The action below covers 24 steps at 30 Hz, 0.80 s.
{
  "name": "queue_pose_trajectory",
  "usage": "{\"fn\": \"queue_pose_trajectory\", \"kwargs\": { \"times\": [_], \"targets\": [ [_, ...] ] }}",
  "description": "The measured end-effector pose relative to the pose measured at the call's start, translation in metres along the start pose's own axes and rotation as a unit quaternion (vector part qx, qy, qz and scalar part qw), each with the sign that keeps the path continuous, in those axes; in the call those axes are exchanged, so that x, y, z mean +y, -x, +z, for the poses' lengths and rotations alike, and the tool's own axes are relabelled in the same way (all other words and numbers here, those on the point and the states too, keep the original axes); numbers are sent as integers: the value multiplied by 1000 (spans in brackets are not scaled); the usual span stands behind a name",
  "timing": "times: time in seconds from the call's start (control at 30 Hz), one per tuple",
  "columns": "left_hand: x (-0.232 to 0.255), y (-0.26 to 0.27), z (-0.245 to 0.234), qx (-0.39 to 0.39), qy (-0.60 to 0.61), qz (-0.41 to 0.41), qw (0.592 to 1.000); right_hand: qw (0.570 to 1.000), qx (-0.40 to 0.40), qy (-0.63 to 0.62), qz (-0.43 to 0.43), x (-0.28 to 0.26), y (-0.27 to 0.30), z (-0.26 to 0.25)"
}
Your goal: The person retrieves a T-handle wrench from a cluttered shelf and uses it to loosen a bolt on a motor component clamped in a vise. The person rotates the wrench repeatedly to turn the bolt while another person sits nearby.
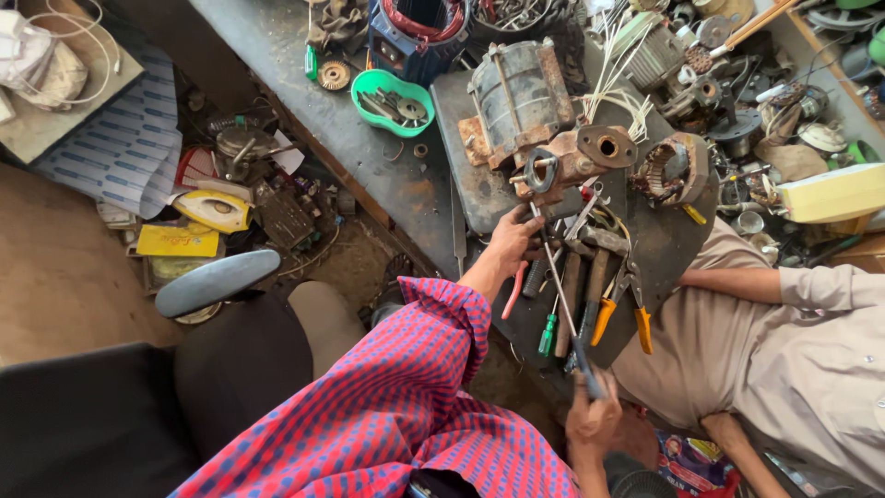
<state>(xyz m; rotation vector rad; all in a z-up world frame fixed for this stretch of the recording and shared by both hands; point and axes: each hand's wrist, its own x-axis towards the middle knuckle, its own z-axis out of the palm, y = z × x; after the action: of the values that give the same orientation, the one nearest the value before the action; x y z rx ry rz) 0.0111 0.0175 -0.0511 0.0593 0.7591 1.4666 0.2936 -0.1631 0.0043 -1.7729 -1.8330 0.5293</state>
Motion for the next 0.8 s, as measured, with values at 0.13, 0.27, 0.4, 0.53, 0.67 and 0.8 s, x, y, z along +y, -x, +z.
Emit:
{"fn": "queue_pose_trajectory", "kwargs": {
  "times": [0.13, 0.27, 0.4, 0.53, 0.67, 0.8],
  "targets": [
    [3, 3, -4, 2, 0, -12, 1000, 872, -48, -365, 323, 50, -9, 44],
    [4, 0, -1, 0, -7, -11, 1000, 769, -103, -421, 469, 50, -13, 30],
    [4, -2, 3, 25, -23, -1, 999, 963, 45, -207, 168, -13, -4, -2],
    [5, 2, 2, 15, -33, -8, 999, 974, 49, 138, -175, -75, 3, -27],
    [11, 5, 4, 23, -35, -21, 999, 973, 18, 111, -202, -80, -7, -18],
    [16, 10, 4, 15, -61, -17, 998, 994, -38, 0, -99, -33, -11, 1]
  ]
}}
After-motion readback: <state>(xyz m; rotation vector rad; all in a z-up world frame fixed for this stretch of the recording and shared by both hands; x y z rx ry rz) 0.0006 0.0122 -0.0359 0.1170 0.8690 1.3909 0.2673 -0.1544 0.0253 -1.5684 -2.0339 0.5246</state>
